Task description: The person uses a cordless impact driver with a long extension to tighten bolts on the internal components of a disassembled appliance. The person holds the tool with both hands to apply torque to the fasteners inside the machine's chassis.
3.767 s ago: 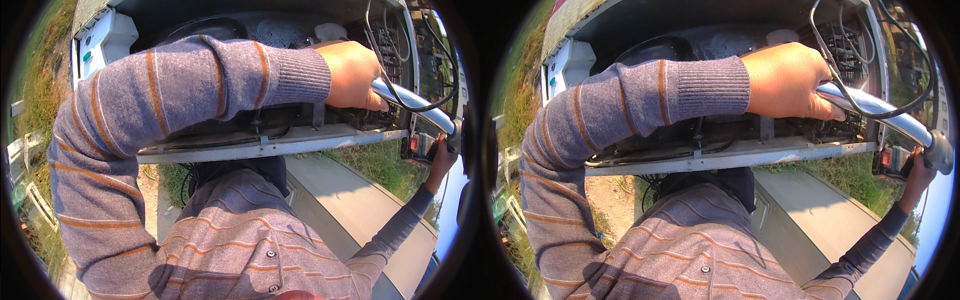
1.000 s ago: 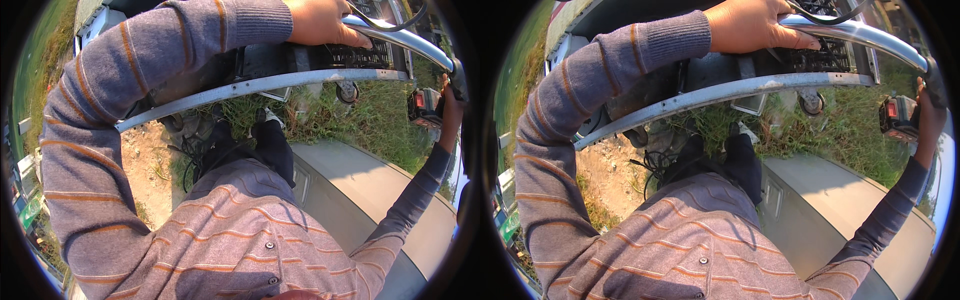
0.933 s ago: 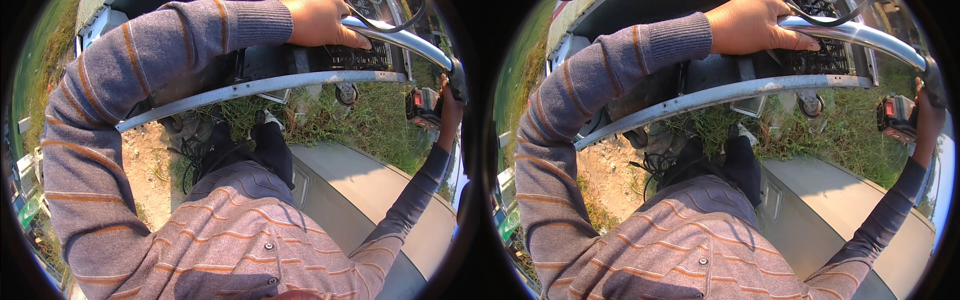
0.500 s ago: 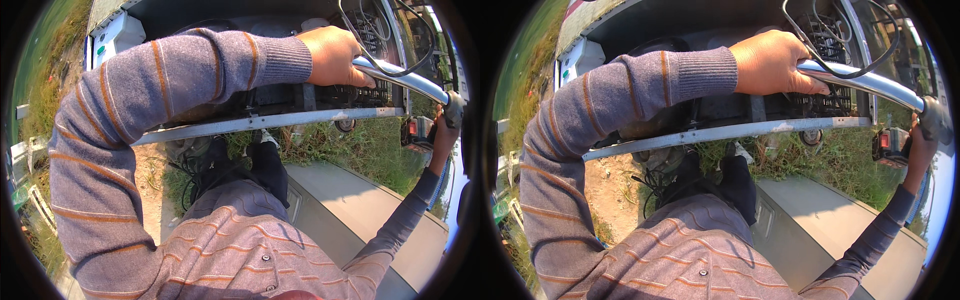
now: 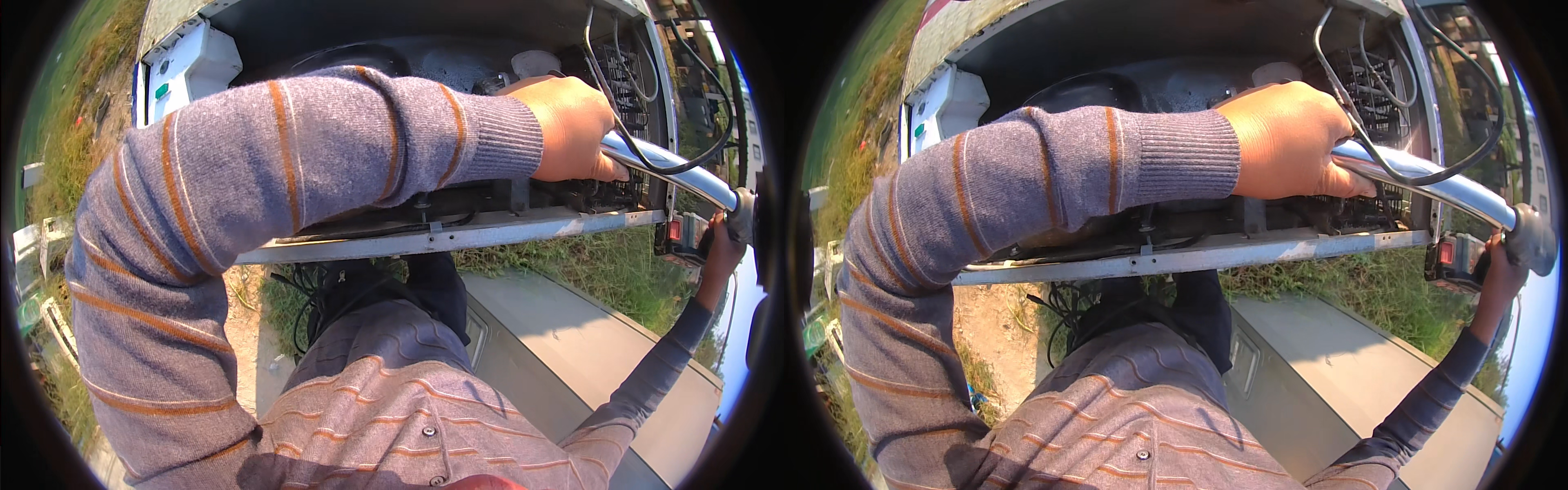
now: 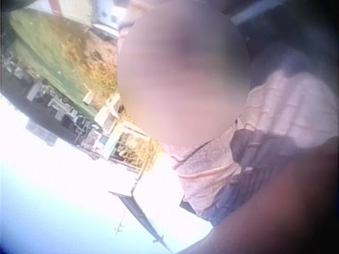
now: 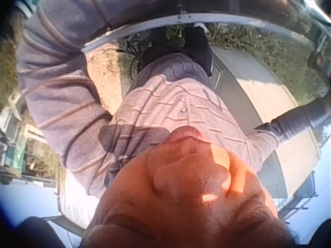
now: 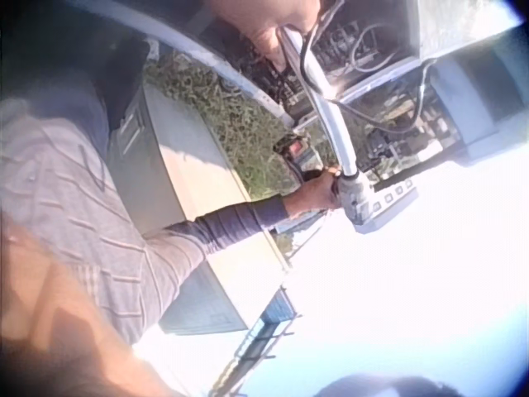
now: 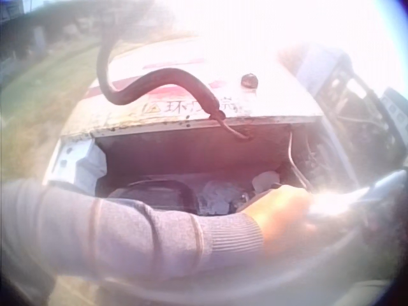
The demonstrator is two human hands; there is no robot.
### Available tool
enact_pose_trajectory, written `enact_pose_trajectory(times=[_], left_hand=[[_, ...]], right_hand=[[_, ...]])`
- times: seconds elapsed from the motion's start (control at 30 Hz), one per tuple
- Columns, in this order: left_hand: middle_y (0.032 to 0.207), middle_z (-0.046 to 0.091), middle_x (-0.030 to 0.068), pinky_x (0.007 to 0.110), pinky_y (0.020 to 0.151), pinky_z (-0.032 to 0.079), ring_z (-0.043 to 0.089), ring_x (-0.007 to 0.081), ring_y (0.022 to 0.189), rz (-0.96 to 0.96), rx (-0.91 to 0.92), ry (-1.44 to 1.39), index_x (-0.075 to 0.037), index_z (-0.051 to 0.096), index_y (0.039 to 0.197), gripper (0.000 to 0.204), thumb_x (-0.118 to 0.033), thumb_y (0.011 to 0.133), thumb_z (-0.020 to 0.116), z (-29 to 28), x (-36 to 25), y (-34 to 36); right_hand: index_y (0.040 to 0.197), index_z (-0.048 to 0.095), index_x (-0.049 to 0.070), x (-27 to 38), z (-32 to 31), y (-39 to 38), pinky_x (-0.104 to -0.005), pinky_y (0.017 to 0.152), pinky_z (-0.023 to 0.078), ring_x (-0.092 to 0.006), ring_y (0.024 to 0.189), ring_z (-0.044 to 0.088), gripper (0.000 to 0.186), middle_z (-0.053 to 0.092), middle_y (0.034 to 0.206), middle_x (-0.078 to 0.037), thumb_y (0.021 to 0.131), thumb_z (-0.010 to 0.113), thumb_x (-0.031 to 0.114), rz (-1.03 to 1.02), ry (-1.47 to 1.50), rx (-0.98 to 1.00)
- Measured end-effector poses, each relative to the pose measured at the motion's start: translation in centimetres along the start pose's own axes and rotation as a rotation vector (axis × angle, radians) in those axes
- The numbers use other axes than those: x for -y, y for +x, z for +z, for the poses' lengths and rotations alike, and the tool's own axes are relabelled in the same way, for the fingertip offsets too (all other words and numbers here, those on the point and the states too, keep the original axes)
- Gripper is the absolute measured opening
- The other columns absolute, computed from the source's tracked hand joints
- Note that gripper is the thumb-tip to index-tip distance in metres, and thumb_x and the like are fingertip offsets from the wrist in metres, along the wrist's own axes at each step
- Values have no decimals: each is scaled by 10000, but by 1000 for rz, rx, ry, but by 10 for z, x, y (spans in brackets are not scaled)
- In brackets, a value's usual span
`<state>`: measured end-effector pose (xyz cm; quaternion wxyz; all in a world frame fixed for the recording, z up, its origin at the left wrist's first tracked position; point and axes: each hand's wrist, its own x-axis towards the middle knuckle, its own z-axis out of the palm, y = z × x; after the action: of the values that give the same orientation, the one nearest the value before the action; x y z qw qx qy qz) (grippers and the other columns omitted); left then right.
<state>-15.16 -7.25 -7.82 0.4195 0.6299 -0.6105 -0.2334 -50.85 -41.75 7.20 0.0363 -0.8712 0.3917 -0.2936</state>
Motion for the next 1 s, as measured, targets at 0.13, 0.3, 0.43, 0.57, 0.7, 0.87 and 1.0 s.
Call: enact_pose_trajectory(times=[0.13,0.3,0.43,0.57,0.7,0.87,1.0], left_hand=[[817,732,170,444,746,583,734,332,782,-6,17,-9,-3,755,956,499,-497,888,778,-1,-1,0],[818,734,167,450,753,587,740,333,798,-5,7,-13,-14,759,964,506,-514,891,768,-2,0,-1],[819,734,166,453,755,588,741,334,803,-20,18,7,-13,759,959,508,-517,893,764,-3,0,-3],[815,733,165,448,749,585,737,332,787,-14,1,-22,-9,760,946,504,-510,892,768,-3,2,-5],[814,731,167,447,741,583,733,330,777,-33,1,-19,-4,760,939,504,-505,889,773,-1,3,-4],[819,728,169,445,748,583,733,329,790,-23,2,-16,-6,759,945,502,-504,887,775,-1,6,-6],[818,727,169,446,750,584,734,334,797,8,-33,4,-11,759,953,497,-503,884,775,0,8,-8]], right_hand=[[1063,736,-16,-5,-3,2,-273,771,533,-118,817,672,196,716,878,-47,919,756,116,-2,61,9],[1023,731,2,2,-4,-3,-267,743,510,-101,797,649,139,701,862,-28,936,730,110,-46,-5,32],[1002,727,9,10,0,-5,-263,735,500,-99,783,637,121,695,853,-22,938,726,112,-52,23,6],[1008,726,6,12,2,-4,-259,738,502,-100,776,638,128,697,854,-26,937,729,112,-67,68,10],[1026,724,2,8,2,-2,-258,743,509,-103,788,647,145,700,866,-27,936,736,115,-67,11,34],[1106,710,-7,4,3,0,-270,780,536,-120,821,671,212,712,905,-46,933,745,110,23,95,21],[1154,697,-12,3,5,0,-275,805,546,-132,853,689,259,725,945,-63,931,750,108,-19,51,16]])
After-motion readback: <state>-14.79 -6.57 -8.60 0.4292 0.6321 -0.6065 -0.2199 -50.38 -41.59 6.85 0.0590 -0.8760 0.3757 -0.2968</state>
